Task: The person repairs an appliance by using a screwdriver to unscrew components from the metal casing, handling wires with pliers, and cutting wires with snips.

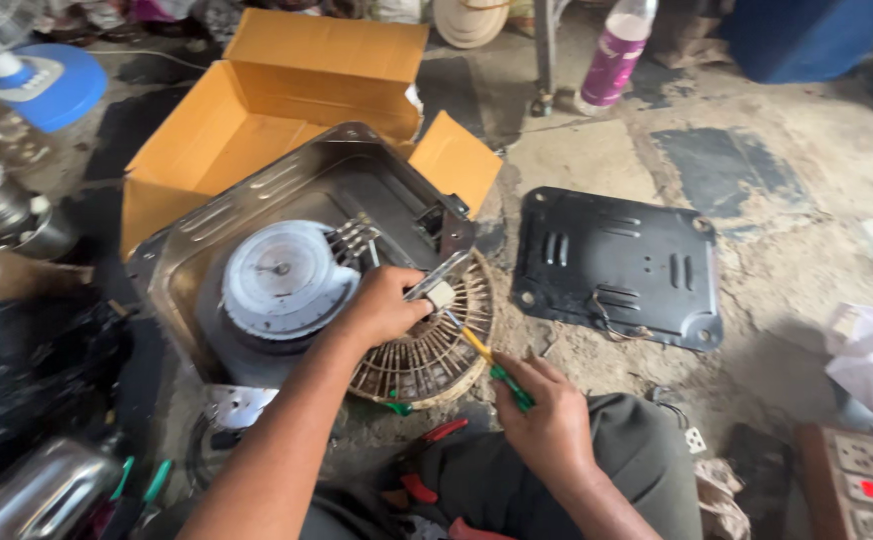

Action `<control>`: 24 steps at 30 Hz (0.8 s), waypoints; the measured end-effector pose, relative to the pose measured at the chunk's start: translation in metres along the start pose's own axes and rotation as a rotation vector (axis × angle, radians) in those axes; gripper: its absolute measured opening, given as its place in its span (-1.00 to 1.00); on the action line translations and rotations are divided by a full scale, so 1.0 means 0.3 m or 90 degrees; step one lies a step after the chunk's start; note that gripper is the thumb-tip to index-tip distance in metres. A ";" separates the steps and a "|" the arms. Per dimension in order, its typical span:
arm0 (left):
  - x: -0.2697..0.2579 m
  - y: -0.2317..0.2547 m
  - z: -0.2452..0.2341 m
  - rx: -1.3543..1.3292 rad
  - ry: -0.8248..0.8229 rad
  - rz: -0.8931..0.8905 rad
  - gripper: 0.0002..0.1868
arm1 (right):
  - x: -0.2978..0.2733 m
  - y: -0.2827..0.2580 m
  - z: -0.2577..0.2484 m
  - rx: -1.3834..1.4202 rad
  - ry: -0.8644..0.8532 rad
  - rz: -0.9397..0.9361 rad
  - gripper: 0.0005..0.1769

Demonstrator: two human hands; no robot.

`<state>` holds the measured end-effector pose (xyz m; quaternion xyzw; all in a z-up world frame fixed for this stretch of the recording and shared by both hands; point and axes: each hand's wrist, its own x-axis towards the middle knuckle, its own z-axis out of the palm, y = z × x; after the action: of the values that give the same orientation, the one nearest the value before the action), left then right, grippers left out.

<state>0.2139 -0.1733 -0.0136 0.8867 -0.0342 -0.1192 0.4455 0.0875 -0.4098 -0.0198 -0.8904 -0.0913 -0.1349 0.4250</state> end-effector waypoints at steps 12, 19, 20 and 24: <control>0.022 -0.031 0.001 0.027 0.010 0.042 -0.70 | 0.013 0.055 0.043 0.091 0.039 -0.214 -0.62; 0.019 -0.022 -0.001 0.053 0.011 0.042 -0.70 | 0.042 0.059 0.032 0.321 -0.256 0.365 -0.47; 0.016 -0.022 -0.002 0.072 0.018 0.066 -0.70 | 0.025 0.047 0.026 0.215 -0.224 0.282 -0.46; 0.020 -0.004 -0.025 0.125 0.025 0.060 -0.71 | -0.007 0.035 -0.013 0.407 -0.122 0.202 -0.44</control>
<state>0.2214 -0.1677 -0.0111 0.9255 -0.0790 -0.0767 0.3624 0.0878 -0.4195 -0.0259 -0.7243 -0.0293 0.0523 0.6869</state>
